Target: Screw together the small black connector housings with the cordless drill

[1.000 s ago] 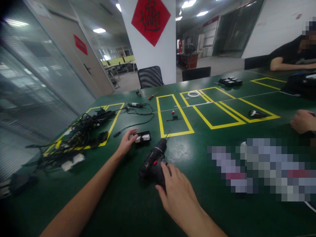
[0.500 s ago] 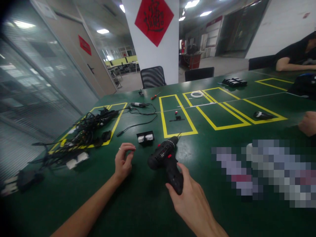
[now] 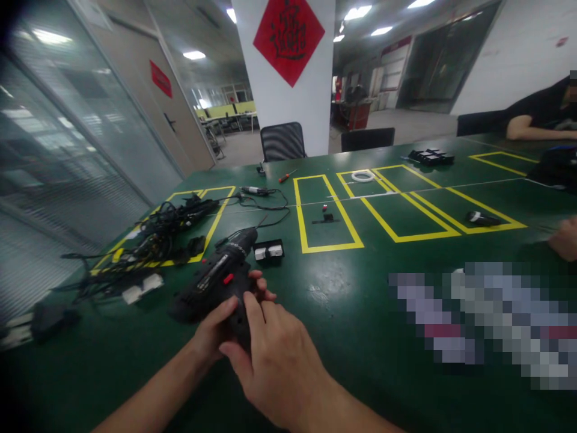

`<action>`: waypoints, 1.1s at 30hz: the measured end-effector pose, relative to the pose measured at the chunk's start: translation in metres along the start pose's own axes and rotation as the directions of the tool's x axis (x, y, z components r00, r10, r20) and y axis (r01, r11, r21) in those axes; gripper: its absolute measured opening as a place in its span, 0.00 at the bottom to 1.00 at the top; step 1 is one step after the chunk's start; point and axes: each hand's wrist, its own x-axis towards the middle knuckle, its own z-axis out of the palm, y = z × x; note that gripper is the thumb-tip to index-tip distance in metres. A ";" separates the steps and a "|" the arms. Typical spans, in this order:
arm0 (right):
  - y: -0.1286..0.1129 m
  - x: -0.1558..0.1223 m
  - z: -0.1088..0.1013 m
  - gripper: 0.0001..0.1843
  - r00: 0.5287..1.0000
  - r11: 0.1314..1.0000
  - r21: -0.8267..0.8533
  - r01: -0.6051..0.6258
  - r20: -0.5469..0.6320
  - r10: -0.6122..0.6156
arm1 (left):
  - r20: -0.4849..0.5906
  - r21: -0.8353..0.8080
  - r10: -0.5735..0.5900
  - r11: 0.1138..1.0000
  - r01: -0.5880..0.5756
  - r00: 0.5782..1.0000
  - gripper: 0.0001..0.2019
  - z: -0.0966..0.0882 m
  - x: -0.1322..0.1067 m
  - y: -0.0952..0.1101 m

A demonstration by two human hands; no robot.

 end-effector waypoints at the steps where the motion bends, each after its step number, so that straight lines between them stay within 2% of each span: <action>1: 0.003 0.009 0.000 0.28 1.000 0.999 0.030 -0.016 0.005 0.016 | -0.065 -0.003 0.012 1.000 -0.012 0.998 0.22 -0.003 0.002 0.004; 3: 0.022 0.030 0.001 0.21 0.988 0.987 0.070 -0.145 -0.051 0.149 | -0.160 0.052 0.066 0.997 -0.059 0.985 0.19 -0.014 0.008 0.014; 5: 0.053 0.055 0.005 0.20 0.951 0.961 0.005 -0.275 -0.145 0.273 | -0.197 0.181 0.156 0.976 -0.121 0.968 0.21 -0.028 0.015 0.022; 6: 0.070 0.068 0.009 0.21 0.938 0.955 -0.029 -0.294 -0.198 0.283 | -0.196 0.251 0.195 0.957 -0.143 0.961 0.22 -0.034 0.018 0.026; 7: 0.088 0.081 0.015 0.22 0.942 0.964 -0.053 -0.259 -0.235 0.241 | -0.185 0.306 0.215 0.940 -0.152 0.959 0.22 -0.039 0.020 0.029; 9: 0.119 0.104 0.029 0.27 0.967 0.984 -0.050 -0.174 -0.200 0.161 | -0.152 0.348 0.217 0.925 -0.153 0.964 0.23 -0.046 0.022 0.032; 12: 0.149 0.127 0.054 0.34 0.987 0.995 0.005 -0.098 -0.131 0.097 | -0.109 0.309 0.200 0.938 -0.158 0.974 0.24 -0.050 0.022 0.031; 15: 0.166 0.138 0.071 0.28 0.995 0.993 0.088 -0.074 -0.054 0.079 | -0.079 0.338 0.201 0.927 -0.164 0.976 0.25 -0.052 0.021 0.029; 17: 0.176 0.141 0.073 0.25 0.996 0.989 0.127 -0.075 -0.046 0.081 | -0.053 0.370 0.186 0.916 -0.154 0.981 0.26 -0.053 0.020 0.029; 24: 0.210 0.138 0.057 0.25 0.972 0.974 0.175 -0.143 -0.158 0.172 | -0.053 0.241 -0.042 0.969 0.054 0.998 0.25 -0.041 0.016 0.024; 33: 0.217 0.138 0.066 0.25 0.967 0.966 0.188 -0.175 -0.152 0.205 | -0.084 0.165 -0.239 0.954 0.250 0.967 0.24 -0.024 0.010 0.016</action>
